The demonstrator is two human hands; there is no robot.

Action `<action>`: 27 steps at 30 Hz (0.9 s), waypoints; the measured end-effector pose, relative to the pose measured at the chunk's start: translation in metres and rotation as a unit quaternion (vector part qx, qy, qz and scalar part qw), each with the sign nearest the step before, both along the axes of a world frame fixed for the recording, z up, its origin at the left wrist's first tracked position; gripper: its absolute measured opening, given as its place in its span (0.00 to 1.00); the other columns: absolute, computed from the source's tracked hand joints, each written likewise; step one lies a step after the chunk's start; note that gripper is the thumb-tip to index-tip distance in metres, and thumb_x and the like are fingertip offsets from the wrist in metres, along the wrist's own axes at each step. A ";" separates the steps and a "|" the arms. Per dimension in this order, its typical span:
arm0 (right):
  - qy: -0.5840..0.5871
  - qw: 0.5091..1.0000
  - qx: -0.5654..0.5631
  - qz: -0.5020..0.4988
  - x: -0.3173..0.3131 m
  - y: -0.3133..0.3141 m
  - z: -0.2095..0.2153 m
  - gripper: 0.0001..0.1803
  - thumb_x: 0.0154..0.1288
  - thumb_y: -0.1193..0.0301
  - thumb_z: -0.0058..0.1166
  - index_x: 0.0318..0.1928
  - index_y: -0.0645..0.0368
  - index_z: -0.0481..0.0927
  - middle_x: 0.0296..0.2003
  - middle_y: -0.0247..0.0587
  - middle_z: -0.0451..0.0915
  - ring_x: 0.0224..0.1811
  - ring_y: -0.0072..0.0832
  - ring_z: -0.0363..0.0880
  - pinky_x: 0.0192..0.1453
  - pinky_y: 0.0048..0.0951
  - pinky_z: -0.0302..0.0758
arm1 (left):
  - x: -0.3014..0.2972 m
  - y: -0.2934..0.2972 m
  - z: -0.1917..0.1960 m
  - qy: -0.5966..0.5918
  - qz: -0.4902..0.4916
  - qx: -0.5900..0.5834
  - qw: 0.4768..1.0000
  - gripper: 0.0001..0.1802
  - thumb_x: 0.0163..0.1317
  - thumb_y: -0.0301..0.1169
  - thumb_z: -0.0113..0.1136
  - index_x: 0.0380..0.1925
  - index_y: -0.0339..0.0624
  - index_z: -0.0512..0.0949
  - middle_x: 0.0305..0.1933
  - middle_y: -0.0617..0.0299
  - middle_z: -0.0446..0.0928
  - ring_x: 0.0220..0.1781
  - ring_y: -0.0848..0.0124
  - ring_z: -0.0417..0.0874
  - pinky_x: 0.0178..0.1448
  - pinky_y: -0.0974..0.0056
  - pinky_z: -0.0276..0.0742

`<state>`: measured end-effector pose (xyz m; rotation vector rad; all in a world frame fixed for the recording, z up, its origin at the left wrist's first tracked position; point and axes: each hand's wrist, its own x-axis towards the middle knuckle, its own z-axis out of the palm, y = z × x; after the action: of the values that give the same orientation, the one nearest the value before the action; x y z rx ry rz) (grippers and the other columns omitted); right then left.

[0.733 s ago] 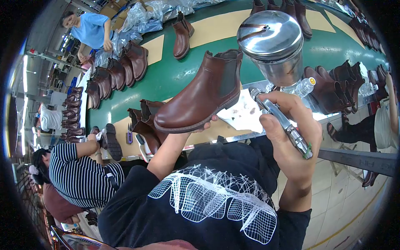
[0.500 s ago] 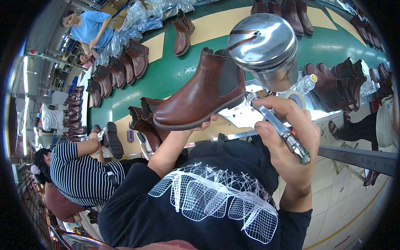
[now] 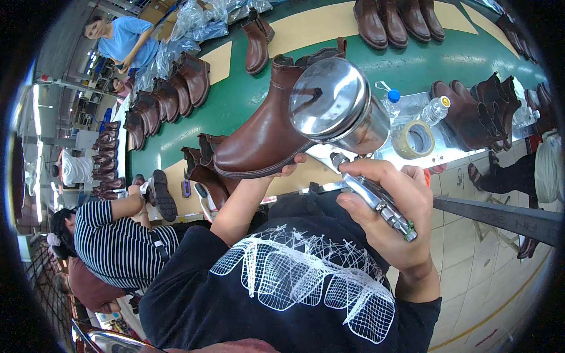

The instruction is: Polishing and inspecting brown leather boots in a manufacturing facility.

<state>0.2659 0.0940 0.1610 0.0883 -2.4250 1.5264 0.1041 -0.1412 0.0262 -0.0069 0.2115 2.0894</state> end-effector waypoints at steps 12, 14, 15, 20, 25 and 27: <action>-0.045 0.998 -0.039 -0.031 0.006 0.008 -0.018 0.13 0.55 0.71 0.67 0.42 0.57 0.84 0.34 0.35 0.84 0.31 0.26 0.71 0.45 0.27 0.62 | 0.000 -0.011 -0.015 0.007 -0.013 0.033 0.999 0.31 0.67 0.54 0.47 0.62 0.47 0.65 0.54 0.36 0.71 0.32 0.38 0.77 0.15 0.50 0.73; -0.040 0.997 -0.045 -0.039 0.005 0.008 -0.022 0.13 0.56 0.71 0.67 0.43 0.57 0.84 0.34 0.34 0.84 0.31 0.25 0.71 0.44 0.26 0.62 | -0.004 -0.015 -0.022 0.042 -0.052 0.084 0.994 0.39 0.64 0.63 0.44 0.71 0.60 0.60 0.74 0.46 0.58 0.39 0.36 0.76 0.24 0.49 0.76; -0.035 0.997 -0.055 -0.047 0.005 0.008 -0.024 0.13 0.56 0.71 0.67 0.43 0.57 0.84 0.34 0.34 0.84 0.31 0.25 0.71 0.44 0.26 0.62 | -0.004 -0.017 -0.027 0.041 -0.054 0.083 0.994 0.39 0.64 0.63 0.44 0.71 0.60 0.60 0.74 0.46 0.58 0.39 0.36 0.76 0.24 0.49 0.76; -0.034 0.994 -0.077 -0.065 0.003 0.013 -0.026 0.12 0.58 0.71 0.66 0.43 0.59 0.84 0.34 0.35 0.84 0.32 0.24 0.73 0.43 0.25 0.65 | -0.004 -0.021 -0.037 0.065 -0.068 0.075 0.993 0.40 0.63 0.65 0.43 0.70 0.57 0.62 0.71 0.45 0.63 0.36 0.38 0.76 0.20 0.50 0.73; -0.010 0.995 -0.068 -0.073 -0.001 0.012 -0.024 0.12 0.58 0.71 0.66 0.43 0.60 0.84 0.34 0.36 0.84 0.31 0.24 0.74 0.42 0.25 0.66 | -0.001 -0.024 -0.043 0.056 -0.067 0.058 0.994 0.40 0.63 0.65 0.43 0.69 0.54 0.63 0.70 0.45 0.65 0.34 0.38 0.76 0.17 0.51 0.70; 0.000 0.995 -0.068 -0.072 -0.003 0.013 -0.020 0.12 0.58 0.71 0.66 0.42 0.60 0.84 0.34 0.36 0.84 0.30 0.24 0.75 0.42 0.25 0.66 | -0.001 -0.025 -0.043 0.049 -0.067 0.060 0.995 0.40 0.63 0.65 0.43 0.68 0.54 0.64 0.69 0.45 0.65 0.34 0.38 0.76 0.17 0.51 0.70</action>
<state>0.2631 0.1065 0.1410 -0.1106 -2.2646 1.6206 0.1034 -0.1660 -0.0168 0.1767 0.1418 1.9664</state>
